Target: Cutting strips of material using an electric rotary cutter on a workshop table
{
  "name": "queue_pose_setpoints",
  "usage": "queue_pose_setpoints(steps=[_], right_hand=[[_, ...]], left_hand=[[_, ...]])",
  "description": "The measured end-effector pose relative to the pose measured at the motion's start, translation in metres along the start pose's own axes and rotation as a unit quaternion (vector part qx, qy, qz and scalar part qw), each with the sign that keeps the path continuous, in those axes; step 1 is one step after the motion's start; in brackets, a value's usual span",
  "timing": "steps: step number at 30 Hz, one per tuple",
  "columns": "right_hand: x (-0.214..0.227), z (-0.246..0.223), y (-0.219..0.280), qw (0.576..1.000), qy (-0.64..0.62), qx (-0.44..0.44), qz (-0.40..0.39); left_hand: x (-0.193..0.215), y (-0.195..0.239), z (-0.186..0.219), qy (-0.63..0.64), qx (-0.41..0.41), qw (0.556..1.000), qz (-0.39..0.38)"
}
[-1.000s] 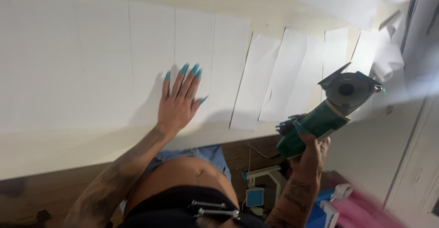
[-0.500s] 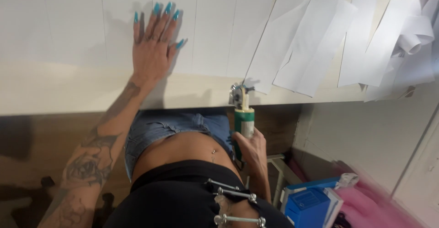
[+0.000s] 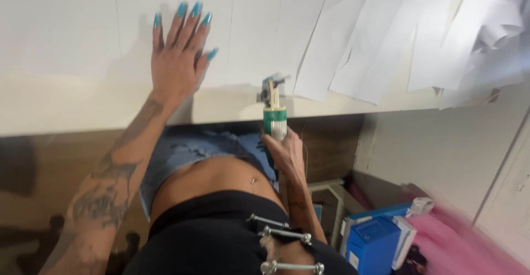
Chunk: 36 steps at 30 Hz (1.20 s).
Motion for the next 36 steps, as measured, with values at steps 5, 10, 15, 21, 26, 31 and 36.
queue_pose_setpoints(steps=[5,10,15,21,26,31,36], right_hand=[[-0.013,0.01,0.002,1.0,-0.012,-0.018,0.018],[-0.01,0.005,0.023,0.999,-0.014,-0.034,0.02],[-0.005,0.025,0.027,0.998,0.008,-0.054,0.045],[0.0,0.043,0.008,0.996,-0.039,-0.054,0.052],[-0.007,0.069,-0.03,0.996,-0.04,-0.067,0.052],[-0.001,0.04,-0.016,0.997,-0.062,-0.034,0.025],[0.003,0.017,-0.006,0.998,-0.062,-0.018,0.019]], left_hand=[[0.01,0.011,-0.001,-0.022,0.0,0.999,0.048],[0.006,0.008,-0.017,0.002,0.055,0.998,-0.026],[0.004,0.006,-0.027,0.017,0.063,0.998,-0.013],[-0.012,0.001,-0.036,0.022,0.07,0.996,-0.043],[-0.024,-0.019,0.011,0.027,-0.092,0.992,-0.078],[-0.055,-0.004,0.006,0.024,-0.131,0.99,-0.056],[-0.058,-0.012,0.002,0.016,-0.132,0.99,-0.04]])
Point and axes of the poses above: each hand's wrist, its own y-axis away from the middle knuckle, its own x-axis out of the back of the hand, z = x × y, the point moved 8 cm from there along -y, towards the middle knuckle, and after that the axes turned 10 degrees about -x, right-handed, at the moved point
